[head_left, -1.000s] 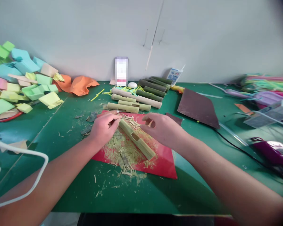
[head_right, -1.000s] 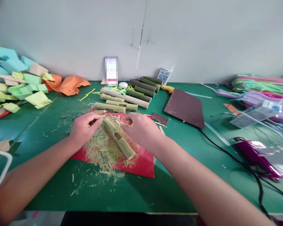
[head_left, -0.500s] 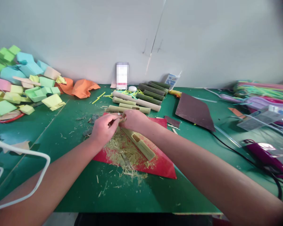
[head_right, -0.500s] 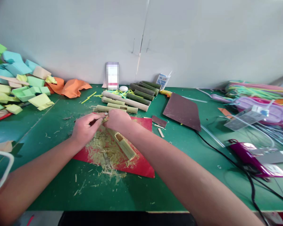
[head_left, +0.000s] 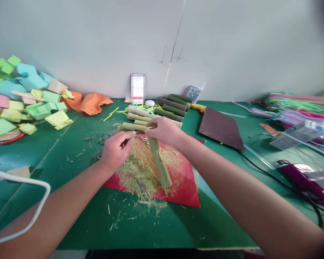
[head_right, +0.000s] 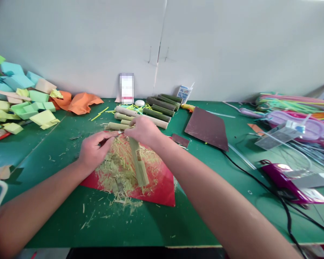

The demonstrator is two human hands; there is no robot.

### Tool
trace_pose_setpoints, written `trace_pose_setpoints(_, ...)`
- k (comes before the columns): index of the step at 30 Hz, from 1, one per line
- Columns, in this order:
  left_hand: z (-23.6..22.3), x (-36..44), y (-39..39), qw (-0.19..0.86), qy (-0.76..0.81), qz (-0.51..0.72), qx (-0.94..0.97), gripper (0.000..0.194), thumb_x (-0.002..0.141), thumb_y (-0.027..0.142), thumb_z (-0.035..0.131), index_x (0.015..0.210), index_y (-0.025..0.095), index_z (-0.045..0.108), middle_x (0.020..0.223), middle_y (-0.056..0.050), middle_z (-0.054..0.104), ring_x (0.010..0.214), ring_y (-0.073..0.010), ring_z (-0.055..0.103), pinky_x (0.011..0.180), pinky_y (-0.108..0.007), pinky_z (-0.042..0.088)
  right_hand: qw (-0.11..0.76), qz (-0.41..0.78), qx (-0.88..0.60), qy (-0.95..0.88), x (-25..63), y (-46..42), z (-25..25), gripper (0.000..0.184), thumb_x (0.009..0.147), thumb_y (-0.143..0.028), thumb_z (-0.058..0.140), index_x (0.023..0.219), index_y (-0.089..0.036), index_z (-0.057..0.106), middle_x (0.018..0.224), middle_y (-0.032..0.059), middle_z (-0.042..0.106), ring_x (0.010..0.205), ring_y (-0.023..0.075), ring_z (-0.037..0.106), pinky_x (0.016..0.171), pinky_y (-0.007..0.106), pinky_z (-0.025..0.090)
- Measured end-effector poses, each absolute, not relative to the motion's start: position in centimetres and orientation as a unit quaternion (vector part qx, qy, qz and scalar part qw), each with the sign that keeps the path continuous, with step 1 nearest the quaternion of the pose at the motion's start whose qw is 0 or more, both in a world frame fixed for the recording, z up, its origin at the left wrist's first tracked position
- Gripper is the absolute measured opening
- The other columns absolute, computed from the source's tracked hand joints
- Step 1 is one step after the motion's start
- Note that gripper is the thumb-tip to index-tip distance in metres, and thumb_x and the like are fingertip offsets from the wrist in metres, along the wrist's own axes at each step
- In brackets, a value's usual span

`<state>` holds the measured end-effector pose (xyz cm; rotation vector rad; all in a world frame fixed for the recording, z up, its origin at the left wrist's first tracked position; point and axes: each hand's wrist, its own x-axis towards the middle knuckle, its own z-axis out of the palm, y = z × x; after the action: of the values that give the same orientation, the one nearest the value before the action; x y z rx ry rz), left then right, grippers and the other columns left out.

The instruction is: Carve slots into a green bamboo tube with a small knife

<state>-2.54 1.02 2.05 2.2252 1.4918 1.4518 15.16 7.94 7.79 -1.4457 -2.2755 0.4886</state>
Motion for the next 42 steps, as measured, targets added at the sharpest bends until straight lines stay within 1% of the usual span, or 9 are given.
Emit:
trace_pose_setpoints(3, 2.2, -2.5, 0.9, 0.041, 0.498, 0.481, 0.721, 0.021, 0.085, 0.021, 0.052, 0.100, 0.018, 0.067, 0.096, -0.005, 0.069, 0.086, -0.0157, 0.063, 0.080, -0.028, 0.049, 0.232, 0.239, -0.529, -0.781, 17.5, 8.2, 9.0, 0.023, 0.070, -0.029, 0.054, 0.081, -0.016, 0.069, 0.064, 0.0014, 0.060, 0.055, 0.0119, 0.050, 0.048, 0.024, 0.037)
trace_pose_setpoints(10, 2.2, -2.7, 0.8, 0.032, 0.487, 0.486, 0.725, 0.021, 0.086, 0.021, 0.052, 0.100, 0.017, 0.067, 0.093, -0.006, 0.068, 0.080, -0.0135, 0.062, 0.075, -0.025, 0.048, 0.371, 0.432, -0.511, -0.644, 21.5, 7.6, 8.8, 0.016, 0.074, -0.027, 0.055, 0.075, -0.015, 0.066, 0.066, 0.0053, 0.063, 0.053, 0.0128, 0.055, 0.052, 0.025, 0.045)
trace_pose_setpoints(15, 2.1, -2.8, 1.0, 0.017, 0.481, 0.490, 0.727, 0.020, 0.085, 0.020, 0.053, 0.099, 0.017, 0.067, 0.087, -0.005, 0.068, 0.074, -0.0123, 0.060, 0.071, -0.025, 0.048, 0.422, 0.515, -0.506, -0.548, 22.5, 5.4, 7.0, 0.012, 0.073, -0.025, 0.057, 0.076, -0.016, 0.064, 0.077, 0.0083, 0.066, 0.063, 0.0166, 0.061, 0.059, 0.028, 0.050)
trace_pose_setpoints(18, 1.9, -2.8, 1.2, 0.014, 0.477, 0.483, 0.734, 0.020, 0.085, 0.020, 0.053, 0.098, 0.017, 0.067, 0.089, -0.005, 0.069, 0.071, -0.0120, 0.060, 0.070, -0.025, 0.048, 0.396, 0.521, -0.530, -0.539, 22.7, 3.8, 6.0, 0.013, 0.073, -0.026, 0.057, 0.079, -0.017, 0.063, 0.076, 0.0072, 0.065, 0.069, 0.0187, 0.062, 0.063, 0.030, 0.051)
trace_pose_setpoints(23, 1.5, -2.6, 1.4, 0.007, 0.470, 0.467, 0.749, 0.017, 0.083, 0.021, 0.055, 0.094, 0.016, 0.067, 0.089, -0.007, 0.069, 0.073, -0.0139, 0.061, 0.070, -0.028, 0.050, 0.321, 0.455, -0.563, -0.610, 23.2, 2.5, 4.7, 0.015, 0.075, -0.028, 0.052, 0.079, -0.018, 0.063, 0.066, 0.0021, 0.061, 0.058, 0.0138, 0.056, 0.054, 0.026, 0.044)
trace_pose_setpoints(28, 1.5, -2.2, 1.3, 0.009, 0.461, 0.440, 0.770, 0.017, 0.083, 0.020, 0.055, 0.094, 0.016, 0.067, 0.082, -0.006, 0.069, 0.071, -0.0145, 0.062, 0.068, -0.029, 0.050, 0.217, 0.384, -0.546, -0.713, 23.9, 2.4, 3.7, 0.019, 0.077, -0.032, 0.052, 0.082, -0.020, 0.065, 0.078, 0.0020, 0.066, 0.068, 0.0154, 0.057, 0.057, 0.026, 0.041)
trace_pose_setpoints(33, 1.4, -2.0, 1.2, 0.004, 0.465, 0.418, 0.780, 0.017, 0.083, 0.020, 0.055, 0.093, 0.016, 0.067, 0.078, -0.005, 0.069, 0.063, -0.0131, 0.061, 0.063, -0.028, 0.050, 0.205, 0.359, -0.513, -0.752, 24.1, 2.2, 3.8, 0.024, 0.079, -0.040, 0.052, 0.086, -0.020, 0.064, 0.082, 0.0018, 0.065, 0.070, 0.0155, 0.057, 0.060, 0.026, 0.042)
trace_pose_setpoints(37, 1.4, -2.0, 1.4, 0.005, 0.464, 0.414, 0.783, 0.017, 0.083, 0.020, 0.055, 0.093, 0.015, 0.067, 0.080, -0.005, 0.069, 0.070, -0.0147, 0.063, 0.069, -0.029, 0.051, 0.179, 0.342, -0.519, -0.762, 24.1, 1.9, 3.7, 0.033, 0.068, -0.044, 0.065, 0.093, -0.022, 0.062, 0.079, 0.0000, 0.064, 0.066, 0.0148, 0.056, 0.056, 0.026, 0.041)
trace_pose_setpoints(42, 1.4, -2.1, 1.6, 0.015, 0.462, 0.425, 0.779, 0.016, 0.083, 0.020, 0.055, 0.093, 0.017, 0.067, 0.083, -0.005, 0.069, 0.075, -0.0152, 0.063, 0.070, -0.030, 0.051, 0.134, 0.262, -0.519, -0.802, 23.8, 1.6, 3.5, 0.023, 0.072, -0.043, 0.061, 0.084, -0.024, 0.064, 0.075, -0.0004, 0.062, 0.063, 0.0144, 0.054, 0.055, 0.026, 0.038)
